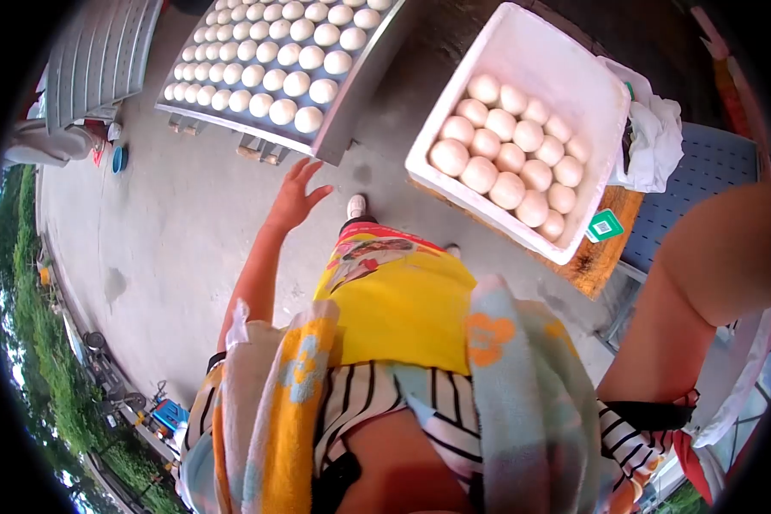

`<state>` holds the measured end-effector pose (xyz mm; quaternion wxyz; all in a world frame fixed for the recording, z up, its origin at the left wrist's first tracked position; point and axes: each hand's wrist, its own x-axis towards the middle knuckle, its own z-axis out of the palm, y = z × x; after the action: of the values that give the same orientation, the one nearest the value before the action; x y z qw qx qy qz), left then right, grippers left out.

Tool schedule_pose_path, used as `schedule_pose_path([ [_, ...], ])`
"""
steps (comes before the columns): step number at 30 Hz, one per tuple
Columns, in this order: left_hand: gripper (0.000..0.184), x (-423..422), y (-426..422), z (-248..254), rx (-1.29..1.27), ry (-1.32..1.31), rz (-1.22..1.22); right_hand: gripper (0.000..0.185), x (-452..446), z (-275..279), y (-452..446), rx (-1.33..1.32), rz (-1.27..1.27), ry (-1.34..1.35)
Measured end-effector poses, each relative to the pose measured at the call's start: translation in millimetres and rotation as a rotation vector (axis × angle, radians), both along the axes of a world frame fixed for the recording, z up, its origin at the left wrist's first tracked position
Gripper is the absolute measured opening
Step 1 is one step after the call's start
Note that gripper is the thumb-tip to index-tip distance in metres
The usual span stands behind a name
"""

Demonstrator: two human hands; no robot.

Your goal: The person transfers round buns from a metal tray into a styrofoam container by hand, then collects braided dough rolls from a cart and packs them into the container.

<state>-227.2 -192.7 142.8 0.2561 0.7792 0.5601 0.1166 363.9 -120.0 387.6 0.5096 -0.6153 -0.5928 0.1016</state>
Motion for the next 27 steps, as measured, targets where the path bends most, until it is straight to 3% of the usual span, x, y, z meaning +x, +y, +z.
schedule_pose_path([
  [7, 0.062, -81.9, 113.2, -61.0, -0.041, -0.066, -0.184, 0.046, -100.9, -7.7, 45.0, 0.012, -0.049, 0.025],
  [10, 0.064, -135.9, 159.9, -92.5, -0.064, 0.015, -0.138, 0.047, -196.2, -36.8, 44.5, 0.075, 0.171, 0.253],
  [13, 0.071, -174.6, 198.5, -136.2, -0.049, 0.073, -0.163, 0.049, -312.6, -126.0, 18.4, -0.114, 0.454, 0.628],
  [15, 0.075, -184.6, 227.4, -158.0, -0.019, 0.12, -0.223, 0.049, -382.1, -213.6, -22.7, -0.46, 0.295, 0.802],
  [17, 0.079, -181.0, 250.2, -178.3, -0.009, 0.139, -0.289, 0.051, -418.5, -302.4, -88.3, -0.79, -0.068, 1.032],
  [18, 0.082, -175.7, 259.1, -180.9, 0.003, 0.151, -0.304, 0.046, -428.4, -325.2, -120.0, -0.89, -0.116, 1.075],
  [19, 0.084, -169.4, 263.7, -180.5, 0.024, 0.152, -0.324, 0.04, -442.0, -299.6, -132.3, -0.996, -0.414, 1.315],
  [22, 0.085, -144.7, 270.0, -180.5, 0.037, 0.156, -0.399, 0.041, -431.0, -295.2, -140.5, -0.816, -0.532, 1.312],
  [27, 0.08, -101.7, 259.2, -162.8, 0.091, 0.083, -0.51, 0.044, -422.7, -273.6, -106.3, -0.874, -0.348, 0.772],
])
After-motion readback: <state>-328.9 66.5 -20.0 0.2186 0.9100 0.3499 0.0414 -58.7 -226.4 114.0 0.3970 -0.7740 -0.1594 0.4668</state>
